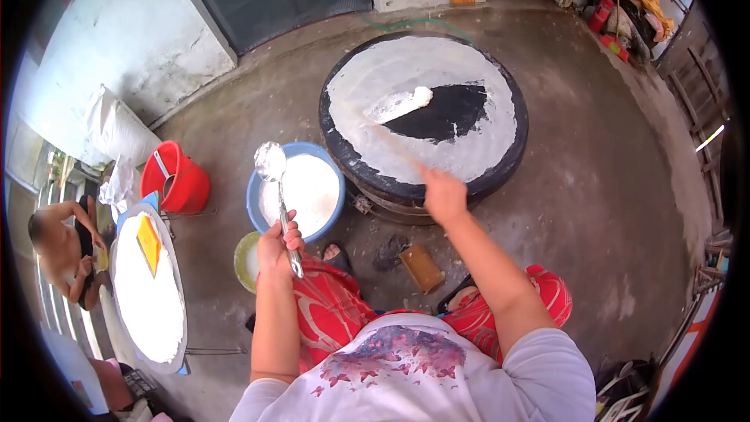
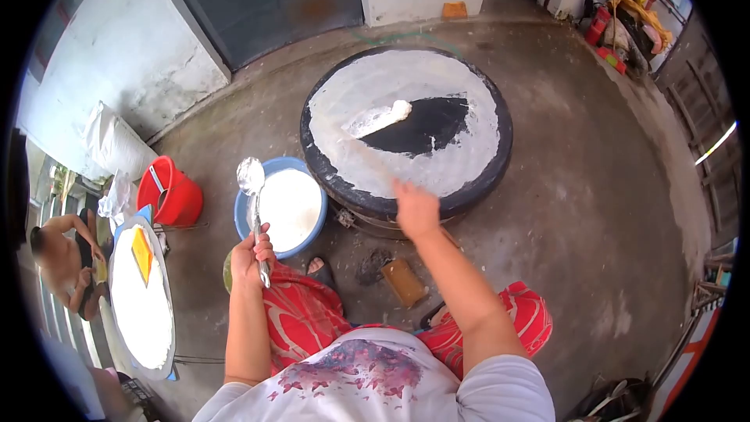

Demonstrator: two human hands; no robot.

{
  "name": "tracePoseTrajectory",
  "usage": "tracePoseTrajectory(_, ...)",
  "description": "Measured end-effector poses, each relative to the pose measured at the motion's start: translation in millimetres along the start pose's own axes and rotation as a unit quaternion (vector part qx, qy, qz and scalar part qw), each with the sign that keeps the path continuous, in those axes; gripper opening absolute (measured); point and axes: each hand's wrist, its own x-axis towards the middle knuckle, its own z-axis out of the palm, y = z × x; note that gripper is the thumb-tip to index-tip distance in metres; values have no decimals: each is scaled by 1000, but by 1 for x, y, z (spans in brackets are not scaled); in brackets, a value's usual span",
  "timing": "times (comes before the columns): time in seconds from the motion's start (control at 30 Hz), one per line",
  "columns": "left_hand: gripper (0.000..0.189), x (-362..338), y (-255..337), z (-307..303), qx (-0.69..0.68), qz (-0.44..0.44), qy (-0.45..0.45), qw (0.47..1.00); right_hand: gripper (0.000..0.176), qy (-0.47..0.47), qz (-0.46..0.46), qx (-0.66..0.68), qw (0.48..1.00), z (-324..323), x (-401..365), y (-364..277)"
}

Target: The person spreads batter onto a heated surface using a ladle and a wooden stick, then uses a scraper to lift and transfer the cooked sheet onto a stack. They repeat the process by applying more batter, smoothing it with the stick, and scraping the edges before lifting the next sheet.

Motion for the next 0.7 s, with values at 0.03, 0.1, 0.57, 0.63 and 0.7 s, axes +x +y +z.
tracePoseTrajectory(0.03, 30, -1, 0, 0, -13, -11, -2, 1000, 40, 25, 35, -23, 999, 11, 2, 21)
tracePoseTrajectory(0.1, 30, -5, 0, 2, -1, -7, 6, 1000, 41, -22, 146, -76, 986, -10, 16, 42)
tracePoseTrajectory(0.57, 29, -2, -3, 5, 33, 9, 25, 999, 42, 0, 296, 4, 955, -31, 18, 73)
tracePoseTrajectory(0.63, 29, -1, -2, 5, 28, 10, 21, 999, 41, 18, 293, 40, 955, -32, 11, 52)
tracePoseTrajectory(0.7, 29, 0, -3, 6, 22, 14, 21, 999, 37, 55, 129, 19, 990, -20, -2, 44)
